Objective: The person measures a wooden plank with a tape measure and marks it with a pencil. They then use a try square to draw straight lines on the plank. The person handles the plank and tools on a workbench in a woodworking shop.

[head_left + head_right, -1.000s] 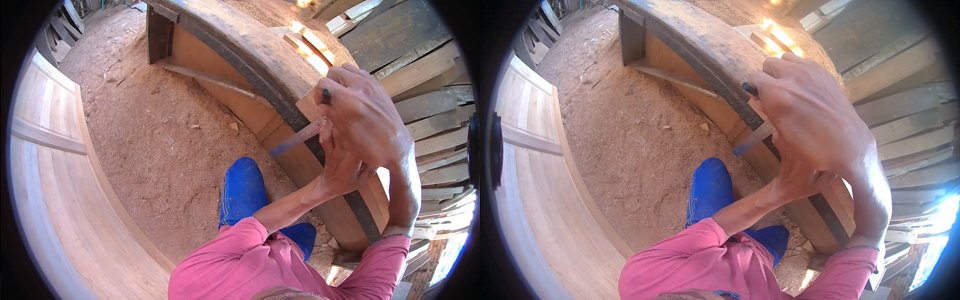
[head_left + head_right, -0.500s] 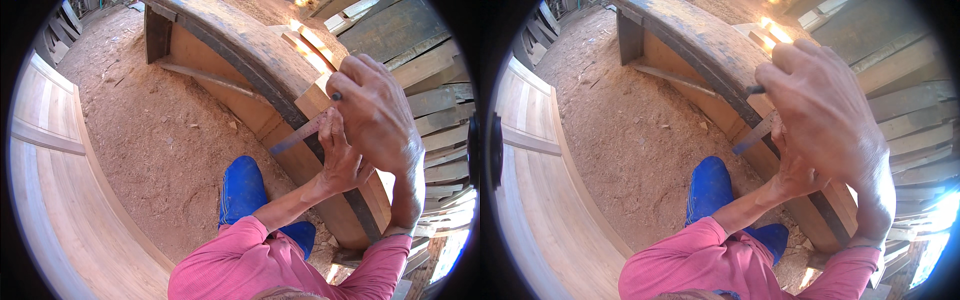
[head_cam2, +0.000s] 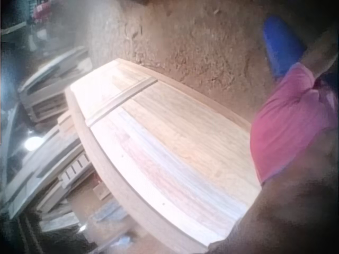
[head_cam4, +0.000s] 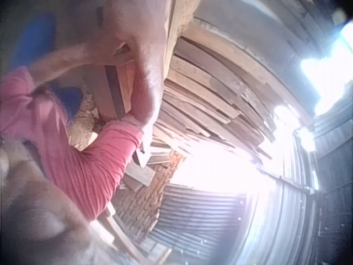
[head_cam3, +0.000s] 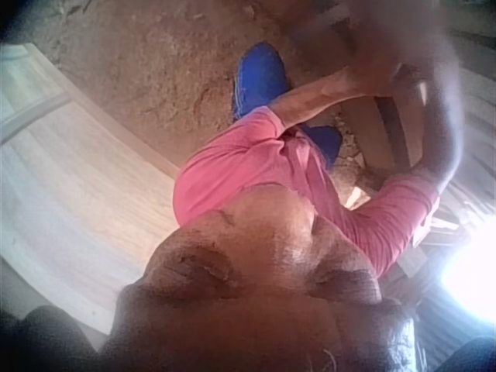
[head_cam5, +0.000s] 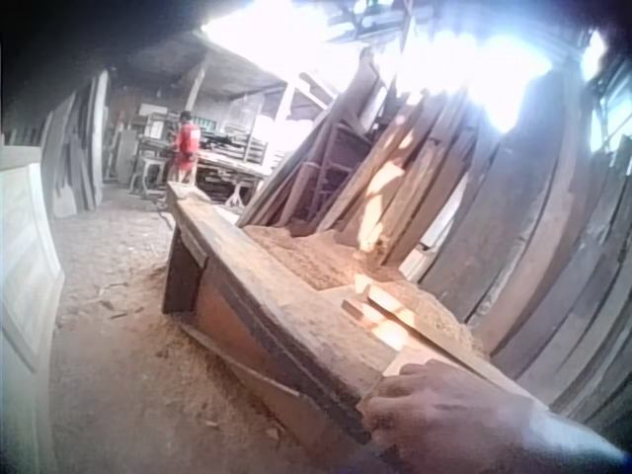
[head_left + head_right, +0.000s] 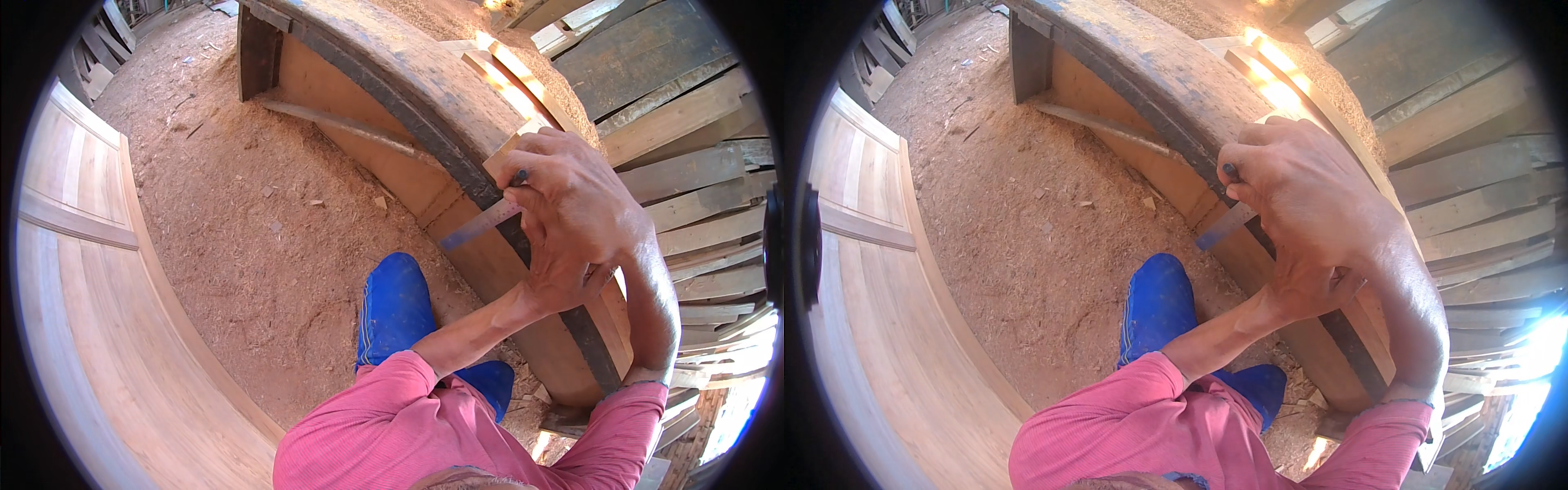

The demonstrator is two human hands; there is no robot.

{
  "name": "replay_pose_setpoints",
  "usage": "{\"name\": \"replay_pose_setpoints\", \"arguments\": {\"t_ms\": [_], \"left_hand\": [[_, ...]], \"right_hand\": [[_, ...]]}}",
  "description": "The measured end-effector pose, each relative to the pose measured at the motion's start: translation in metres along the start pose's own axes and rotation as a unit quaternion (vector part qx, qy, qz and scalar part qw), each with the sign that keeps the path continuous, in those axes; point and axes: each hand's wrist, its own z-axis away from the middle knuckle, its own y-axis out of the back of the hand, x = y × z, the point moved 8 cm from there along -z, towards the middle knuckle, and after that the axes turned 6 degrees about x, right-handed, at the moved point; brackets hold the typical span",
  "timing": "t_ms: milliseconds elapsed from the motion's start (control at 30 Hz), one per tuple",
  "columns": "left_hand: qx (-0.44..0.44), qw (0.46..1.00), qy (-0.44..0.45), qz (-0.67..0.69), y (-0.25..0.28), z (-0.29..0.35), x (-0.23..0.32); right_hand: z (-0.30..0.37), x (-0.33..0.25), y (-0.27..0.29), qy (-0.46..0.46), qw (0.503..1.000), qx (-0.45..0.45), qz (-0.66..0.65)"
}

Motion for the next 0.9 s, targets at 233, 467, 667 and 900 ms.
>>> {"name": "replay_pose_setpoints", "arguments": {"t_ms": [233, 467, 667, 900], "left_hand": [[-0.023, 0.999, 0.013, 0.046, 0.000, -0.001, -0.001], [0.031, 0.999, -0.027, -0.015, 0.010, -0.007, 0.007], [0.066, 0.993, -0.053, -0.077, 0.021, -0.011, 0.014], [0.109, 0.990, -0.046, -0.074, 0.025, -0.016, 0.018]], "right_hand": [[-0.002, -0.012, 0.013, 0.012, 0.995, -0.002, 0.100], [-0.004, -0.038, 0.038, 0.049, 0.971, 0.058, 0.225], [0.011, -0.025, 0.052, -0.005, 0.962, 0.070, 0.265], [0.055, 0.034, 0.036, -0.228, 0.960, -0.029, 0.159]]}}
